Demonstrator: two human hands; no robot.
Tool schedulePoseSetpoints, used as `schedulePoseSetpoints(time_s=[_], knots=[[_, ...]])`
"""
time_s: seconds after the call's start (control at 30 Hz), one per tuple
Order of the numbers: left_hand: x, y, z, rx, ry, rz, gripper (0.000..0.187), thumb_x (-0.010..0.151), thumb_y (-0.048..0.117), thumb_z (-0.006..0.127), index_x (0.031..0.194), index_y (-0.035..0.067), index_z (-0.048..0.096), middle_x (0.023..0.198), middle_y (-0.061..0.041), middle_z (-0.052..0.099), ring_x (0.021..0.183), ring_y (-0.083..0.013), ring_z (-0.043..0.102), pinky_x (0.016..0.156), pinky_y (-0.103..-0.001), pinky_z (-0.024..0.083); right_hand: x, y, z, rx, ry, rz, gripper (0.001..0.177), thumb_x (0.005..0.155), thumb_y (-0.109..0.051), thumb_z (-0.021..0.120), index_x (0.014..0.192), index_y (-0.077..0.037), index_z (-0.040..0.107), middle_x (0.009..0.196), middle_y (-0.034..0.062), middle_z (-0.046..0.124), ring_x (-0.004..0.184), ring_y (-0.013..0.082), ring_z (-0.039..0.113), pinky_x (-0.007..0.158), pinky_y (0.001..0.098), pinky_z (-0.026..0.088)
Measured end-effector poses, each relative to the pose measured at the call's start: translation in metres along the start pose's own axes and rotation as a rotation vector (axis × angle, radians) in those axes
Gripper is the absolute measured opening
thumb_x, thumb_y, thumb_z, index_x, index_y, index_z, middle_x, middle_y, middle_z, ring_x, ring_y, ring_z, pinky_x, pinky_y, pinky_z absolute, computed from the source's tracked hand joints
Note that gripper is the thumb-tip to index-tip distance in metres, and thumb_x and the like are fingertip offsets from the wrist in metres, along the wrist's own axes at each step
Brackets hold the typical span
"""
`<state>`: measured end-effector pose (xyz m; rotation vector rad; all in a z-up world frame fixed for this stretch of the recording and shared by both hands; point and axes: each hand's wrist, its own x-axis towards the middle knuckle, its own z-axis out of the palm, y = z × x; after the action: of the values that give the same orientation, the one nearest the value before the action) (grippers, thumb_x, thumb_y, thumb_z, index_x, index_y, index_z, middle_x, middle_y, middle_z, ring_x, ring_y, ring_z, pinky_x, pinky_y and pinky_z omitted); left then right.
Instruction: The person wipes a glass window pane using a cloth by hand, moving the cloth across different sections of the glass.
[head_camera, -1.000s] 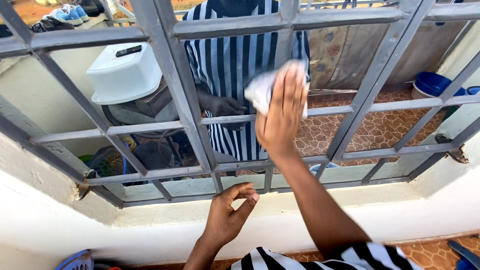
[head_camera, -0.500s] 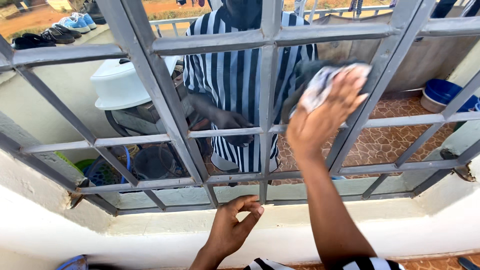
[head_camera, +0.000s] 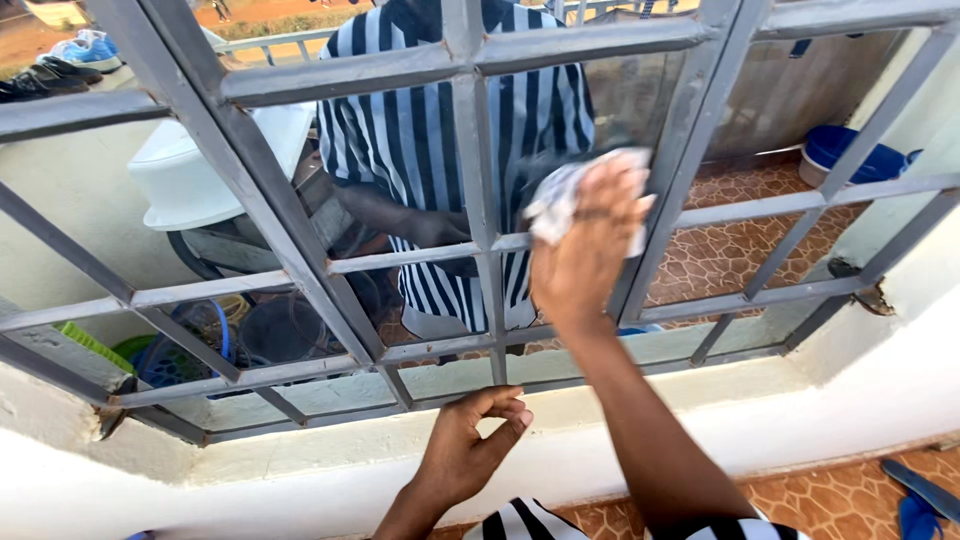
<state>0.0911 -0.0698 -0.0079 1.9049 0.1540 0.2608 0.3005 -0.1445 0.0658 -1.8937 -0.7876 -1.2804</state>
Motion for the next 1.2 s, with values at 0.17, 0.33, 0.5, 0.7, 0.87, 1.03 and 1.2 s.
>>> schedulePoseSetpoints(time_s=[0.17,0.33,0.5,0.7,0.87,1.03,1.2], knots=[[-0.004,-0.001,-0.002,-0.028,0.001,0.103,0.044,0.093,0.025,0.072,0.125,-0.004,0.065,0.105,-0.013,0.078,0.103,-0.0176,0.076,0.088,-0.031,0.061,0.019,0.021,0.010,-0.138,-0.216,-0.148,0.065,0.103,-0.036,0.033,0.160,-0.005,0.031,0.168,0.0207,0.035,0.160,0.0339,0.021,0.131,0.0591,0.003],[-0.006,0.005,-0.003,-0.030,0.037,-0.075,0.046,0.090,0.027,0.072,0.126,0.000,0.067,0.101,-0.011,0.080,0.100,-0.0172,0.076,0.080,-0.033,0.061,0.087,0.006,0.031,-0.158,0.257,0.075,0.067,0.116,-0.047,0.027,0.163,-0.001,0.016,0.170,0.0230,0.017,0.163,0.0315,0.009,0.132,0.0500,0.000],[-0.005,0.003,0.005,-0.031,-0.042,-0.098,0.045,0.092,0.027,0.071,0.128,0.000,0.065,0.104,-0.011,0.079,0.103,-0.0161,0.075,0.083,-0.032,0.060,0.056,-0.043,0.041,-0.028,-0.056,-0.125,0.073,0.113,-0.047,0.039,0.164,-0.001,0.015,0.172,0.0230,0.010,0.164,0.0373,0.005,0.136,0.0534,-0.003],[-0.005,-0.005,0.001,-0.032,-0.034,0.016,0.046,0.091,0.024,0.073,0.127,-0.002,0.066,0.102,-0.012,0.081,0.100,-0.0175,0.077,0.091,-0.031,0.058,0.046,0.017,0.001,-0.099,-0.023,-0.060,0.070,0.113,-0.041,0.045,0.169,-0.011,0.015,0.177,0.0120,0.009,0.164,0.0283,0.006,0.134,0.0478,-0.005],[0.000,-0.007,0.007,-0.041,-0.036,-0.038,0.045,0.091,0.024,0.073,0.128,-0.002,0.066,0.101,-0.014,0.081,0.102,-0.0163,0.075,0.091,-0.032,0.058,0.051,-0.007,0.042,-0.109,0.068,-0.062,0.071,0.110,-0.046,0.040,0.166,-0.008,0.017,0.171,0.0147,0.010,0.161,0.0314,0.005,0.135,0.0525,-0.005],[-0.002,-0.011,0.006,-0.015,-0.032,0.053,0.044,0.091,0.024,0.073,0.126,-0.002,0.066,0.104,-0.011,0.080,0.100,-0.0162,0.076,0.089,-0.031,0.059,0.000,0.014,0.009,-0.139,-0.232,-0.193,0.060,0.114,-0.042,0.039,0.163,-0.008,0.034,0.172,0.0162,0.026,0.162,0.0323,0.017,0.132,0.0544,0.006],[-0.010,-0.023,-0.004,-0.074,0.012,-0.020,0.043,0.090,0.021,0.073,0.125,-0.002,0.067,0.102,-0.012,0.081,0.099,-0.0173,0.076,0.090,-0.031,0.059,-0.019,0.009,0.009,-0.029,0.095,0.098,0.065,0.111,-0.034,0.040,0.160,0.009,0.031,0.168,0.0317,0.024,0.161,0.0461,0.015,0.134,0.0592,0.006]])
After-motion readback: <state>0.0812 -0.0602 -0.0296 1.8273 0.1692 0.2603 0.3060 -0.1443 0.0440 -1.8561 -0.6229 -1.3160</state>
